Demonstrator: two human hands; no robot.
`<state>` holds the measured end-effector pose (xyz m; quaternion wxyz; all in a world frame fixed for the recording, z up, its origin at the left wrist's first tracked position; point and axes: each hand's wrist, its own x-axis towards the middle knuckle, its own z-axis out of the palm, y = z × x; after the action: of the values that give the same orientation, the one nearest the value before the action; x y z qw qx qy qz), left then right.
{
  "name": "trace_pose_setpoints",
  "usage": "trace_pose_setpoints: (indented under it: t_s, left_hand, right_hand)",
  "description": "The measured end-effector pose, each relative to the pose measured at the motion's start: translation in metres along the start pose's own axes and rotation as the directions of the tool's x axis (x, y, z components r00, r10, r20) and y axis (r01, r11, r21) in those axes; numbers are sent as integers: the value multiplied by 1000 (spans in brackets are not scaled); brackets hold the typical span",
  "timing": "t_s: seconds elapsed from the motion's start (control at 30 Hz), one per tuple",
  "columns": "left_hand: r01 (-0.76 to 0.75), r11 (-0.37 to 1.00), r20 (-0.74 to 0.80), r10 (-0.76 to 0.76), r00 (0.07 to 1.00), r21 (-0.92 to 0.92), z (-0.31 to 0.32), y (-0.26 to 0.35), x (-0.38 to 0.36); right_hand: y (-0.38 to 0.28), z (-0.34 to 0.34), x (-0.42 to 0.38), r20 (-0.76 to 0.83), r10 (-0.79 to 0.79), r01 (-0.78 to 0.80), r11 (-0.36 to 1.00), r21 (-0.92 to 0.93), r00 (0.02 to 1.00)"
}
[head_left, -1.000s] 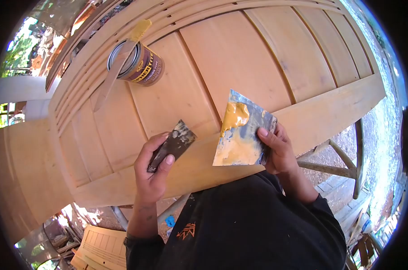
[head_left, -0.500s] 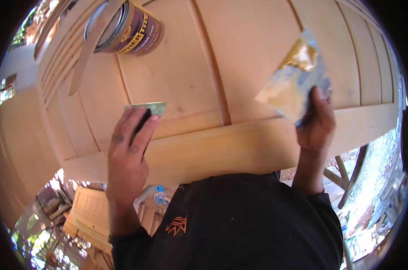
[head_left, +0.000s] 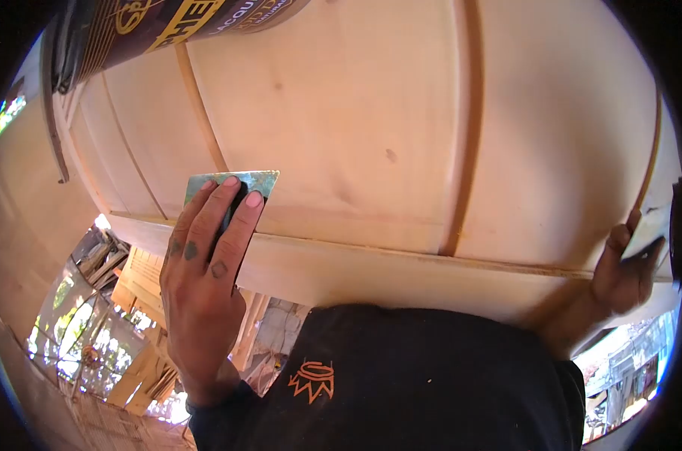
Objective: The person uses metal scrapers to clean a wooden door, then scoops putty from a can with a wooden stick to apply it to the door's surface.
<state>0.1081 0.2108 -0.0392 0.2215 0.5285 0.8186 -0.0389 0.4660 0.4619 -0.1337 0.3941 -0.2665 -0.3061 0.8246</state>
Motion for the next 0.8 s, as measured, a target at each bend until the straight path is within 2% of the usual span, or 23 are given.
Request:
trace_pose_setpoints:
  t_s: [0.2, 0.33, 0.43, 0.47, 0.53, 0.57, 0.63, 0.67, 0.77, 0.8]
  left_hand:
    - [55, 995, 21, -53, 998, -88, -15, 9, 12]
    - [139, 990, 83, -136, 987, -25, -28, -9, 5]
    - [195, 980, 44, -194, 980, -32, -36, -18, 1]
    - [198, 978, 26, -197, 980, -61, -38, -21, 0]
    - [183, 980, -3, -183, 983, -82, -38, -24, -3]
    - [180, 979, -1, -181, 983, -93, -37, -25, -3]
    - [181, 978, 6, -181, 983, -108, -35, -28, -3]
    - [168, 982, -4, -169, 986, -87, -34, -29, -3]
    - [180, 977, -21, -183, 983, -112, -31, -35, -4]
    - [170, 979, -4, -172, 985, -116, -31, -38, -4]
  right_hand:
    - [-16, -5, 15, -49, -6, 9, 998, 58, 999]
    - [-11, 0, 9, -128, 0, 5, 999, 42, 992]
    - [-15, -12, -2, -225, -12, -52, 960, -275, 974]
    - [-7, 4, 0, -303, -128, -38, 872, -489, 944]
    - [-2, 11, -1, -379, -275, -57, 740, -671, 883]
    - [-3, 6, -4, -408, -292, -61, 746, -664, 865]
    - [-7, -5, -7, -203, -357, -18, 459, -888, 912]
    - [-13, -9, -7, 37, -316, 74, 105, -992, 948]
    - [-12, -9, -9, 227, -198, 169, -270, -948, 954]
    - [-10, -8, -10, 226, -215, 167, -262, -951, 950]
